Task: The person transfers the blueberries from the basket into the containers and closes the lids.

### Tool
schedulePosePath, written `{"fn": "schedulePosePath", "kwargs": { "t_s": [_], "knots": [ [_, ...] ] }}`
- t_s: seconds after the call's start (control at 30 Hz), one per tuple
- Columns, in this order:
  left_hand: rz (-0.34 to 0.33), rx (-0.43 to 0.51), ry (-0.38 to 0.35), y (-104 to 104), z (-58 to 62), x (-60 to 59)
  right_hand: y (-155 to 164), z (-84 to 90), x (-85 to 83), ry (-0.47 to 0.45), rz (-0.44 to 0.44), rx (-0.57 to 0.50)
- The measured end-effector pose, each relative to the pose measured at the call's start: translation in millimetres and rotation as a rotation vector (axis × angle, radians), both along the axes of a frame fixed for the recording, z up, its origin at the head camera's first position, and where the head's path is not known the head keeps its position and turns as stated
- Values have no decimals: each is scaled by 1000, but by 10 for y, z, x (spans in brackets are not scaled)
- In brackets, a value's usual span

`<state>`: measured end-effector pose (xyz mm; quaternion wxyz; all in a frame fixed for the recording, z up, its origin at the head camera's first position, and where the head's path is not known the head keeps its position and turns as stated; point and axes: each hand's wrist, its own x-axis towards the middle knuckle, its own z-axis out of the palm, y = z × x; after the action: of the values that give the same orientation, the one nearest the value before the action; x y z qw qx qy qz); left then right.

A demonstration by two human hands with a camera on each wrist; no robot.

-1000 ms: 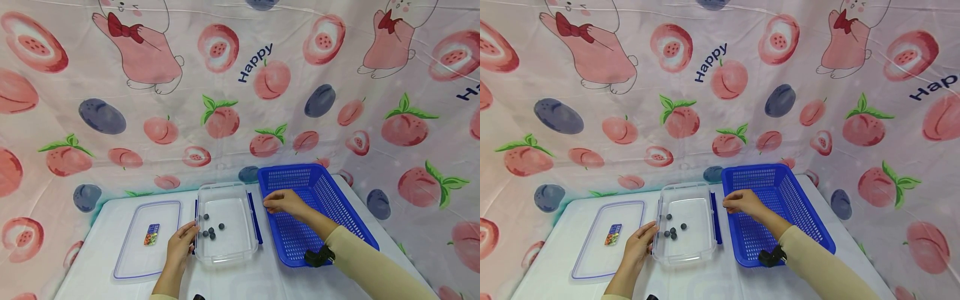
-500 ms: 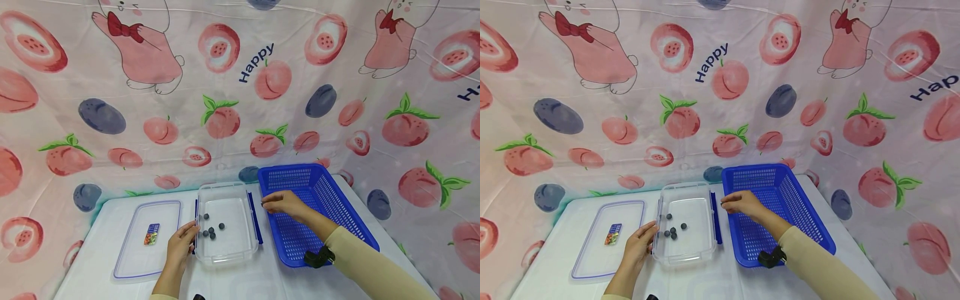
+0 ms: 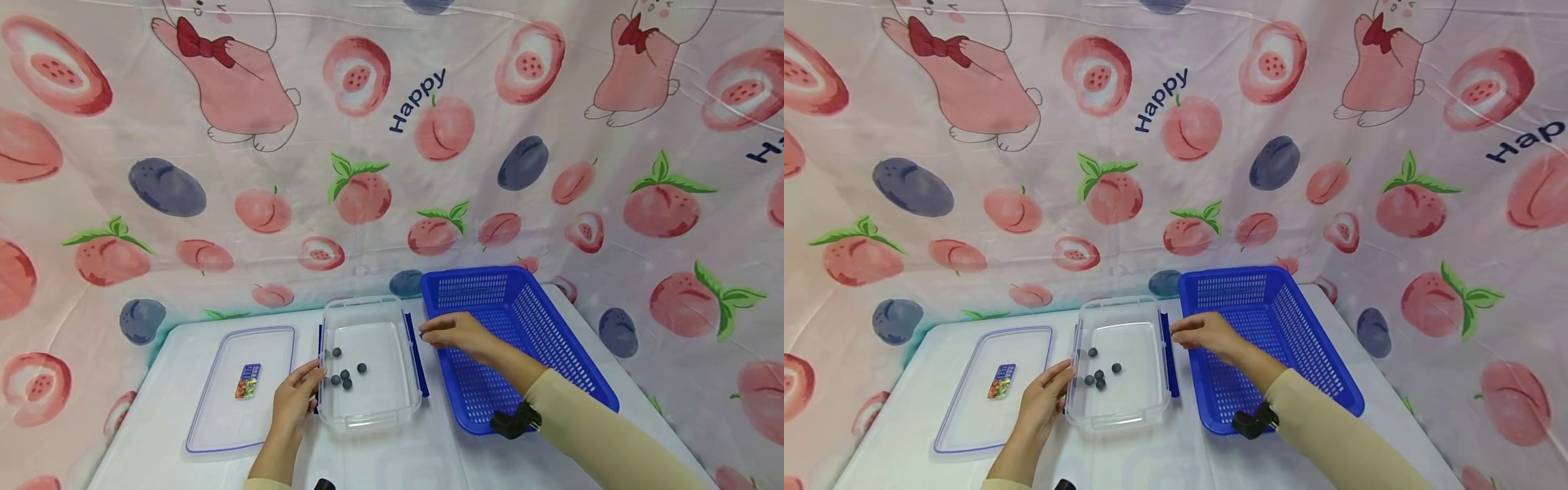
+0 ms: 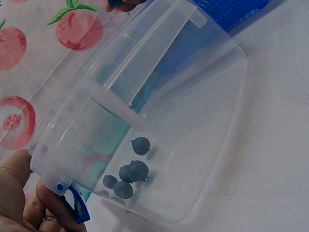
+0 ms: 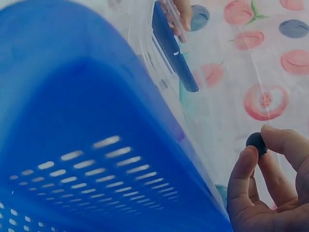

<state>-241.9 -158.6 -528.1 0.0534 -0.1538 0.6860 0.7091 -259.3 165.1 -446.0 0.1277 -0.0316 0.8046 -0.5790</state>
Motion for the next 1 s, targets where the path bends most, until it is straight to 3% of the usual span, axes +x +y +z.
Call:
{"fn": "schedulePosePath", "kwargs": {
  "t_s": [0.53,1.0],
  "knots": [
    [4,-6,4,5,-10,0,-230,-66,-34,14,21,-55],
    [0,-5,4,-3,-25,3,-447,-88,-68,3,31,-40]
  ]
}}
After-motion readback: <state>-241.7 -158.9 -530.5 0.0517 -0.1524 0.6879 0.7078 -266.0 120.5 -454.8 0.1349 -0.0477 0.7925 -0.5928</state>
